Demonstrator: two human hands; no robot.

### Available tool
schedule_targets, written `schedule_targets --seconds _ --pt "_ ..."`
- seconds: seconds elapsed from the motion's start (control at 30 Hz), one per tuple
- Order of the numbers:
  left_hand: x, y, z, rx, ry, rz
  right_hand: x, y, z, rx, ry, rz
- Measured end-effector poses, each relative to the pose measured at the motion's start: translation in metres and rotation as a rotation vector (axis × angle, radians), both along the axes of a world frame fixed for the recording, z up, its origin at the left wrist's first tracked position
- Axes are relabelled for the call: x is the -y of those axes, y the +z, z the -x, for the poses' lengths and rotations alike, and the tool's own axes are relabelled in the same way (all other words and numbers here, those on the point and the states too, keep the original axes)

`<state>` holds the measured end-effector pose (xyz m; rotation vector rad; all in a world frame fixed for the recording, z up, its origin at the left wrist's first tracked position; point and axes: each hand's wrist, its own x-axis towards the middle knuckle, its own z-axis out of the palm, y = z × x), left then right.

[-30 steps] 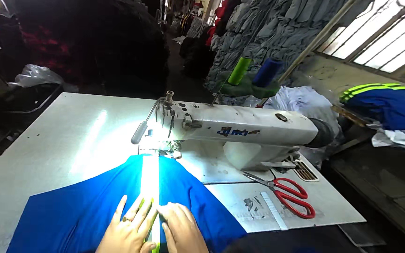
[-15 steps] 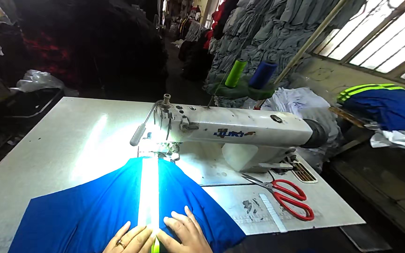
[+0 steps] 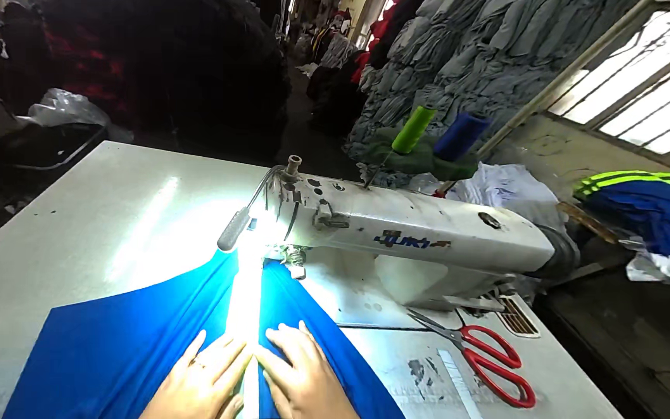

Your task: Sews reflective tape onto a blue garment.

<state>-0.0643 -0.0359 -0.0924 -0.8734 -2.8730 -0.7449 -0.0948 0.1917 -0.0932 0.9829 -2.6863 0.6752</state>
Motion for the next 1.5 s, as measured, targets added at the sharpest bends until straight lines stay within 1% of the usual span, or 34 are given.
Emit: schedule_targets --seconds 0.13,0.23,0.3,0.4,0.47,0.5,0.57,0.63,0.7,0.73,0.8,0.87,0.93,1.0,1.07,1.13,1.2,1.3,1.4,1.5 --pt "0.002 -0.015 0.033 -0.132 0.025 0.013 0.000 -0.005 0.034 -0.077 0.018 -0.036" --pt "0.004 -0.017 0.058 -0.126 0.034 0.035 0.002 -0.003 0.057 -0.045 0.010 -0.050" --pt "0.006 -0.014 0.073 -0.099 0.051 0.049 0.006 0.000 0.073 0.011 -0.005 -0.082" --pt "0.004 0.001 0.095 0.088 0.036 0.113 0.005 0.006 0.096 0.115 -0.030 -0.158" --pt "0.007 0.006 0.103 0.154 0.013 0.138 0.009 0.010 0.092 0.137 -0.081 -0.188" --pt "0.009 0.007 0.105 0.162 0.001 0.138 0.011 0.011 0.080 0.114 -0.129 -0.175" --pt "0.011 0.008 0.106 0.180 -0.026 0.144 0.008 0.014 0.043 0.049 -0.223 -0.085" --pt "0.012 0.008 0.106 0.184 -0.039 0.161 -0.010 0.019 0.009 0.088 -0.257 -0.072" --pt "0.014 0.007 0.108 0.174 -0.046 0.162 -0.051 0.015 0.001 0.140 -0.239 -0.162" --pt "0.015 0.009 0.109 0.194 -0.057 0.175 -0.077 0.011 0.006 0.116 -0.217 -0.216" --pt "0.017 0.012 0.110 0.218 -0.081 0.181 -0.124 -0.002 0.026 -0.040 -0.225 -0.296" --pt "0.017 0.015 0.112 0.214 -0.090 0.195 -0.140 -0.001 0.040 -0.125 -0.296 -0.339" --pt "0.015 0.021 0.107 0.228 -0.068 0.233 -0.116 0.015 0.039 -0.184 -0.286 -0.301" --pt "0.006 0.030 0.090 0.206 -0.052 0.266 -0.074 0.028 0.025 -0.164 -0.184 -0.192" --pt "-0.004 0.025 0.062 0.059 -0.071 0.199 -0.036 0.030 0.008 -0.044 -0.064 -0.035" --pt "-0.009 0.016 0.028 -0.031 -0.091 0.123 -0.013 0.021 -0.008 0.004 -0.031 0.038" --pt "-0.008 0.010 0.001 0.006 -0.090 0.064 -0.005 0.007 -0.022 -0.002 -0.039 0.052" --pt "0.002 0.003 -0.023 0.019 -0.075 0.037 -0.002 -0.005 -0.043 -0.047 -0.055 0.057" --pt "0.014 0.000 -0.030 -0.013 -0.094 0.003 -0.002 -0.011 -0.056 -0.066 -0.046 0.054" --pt "0.024 0.000 -0.023 0.022 -0.138 -0.026 -0.006 -0.014 -0.054 -0.057 -0.022 0.076"
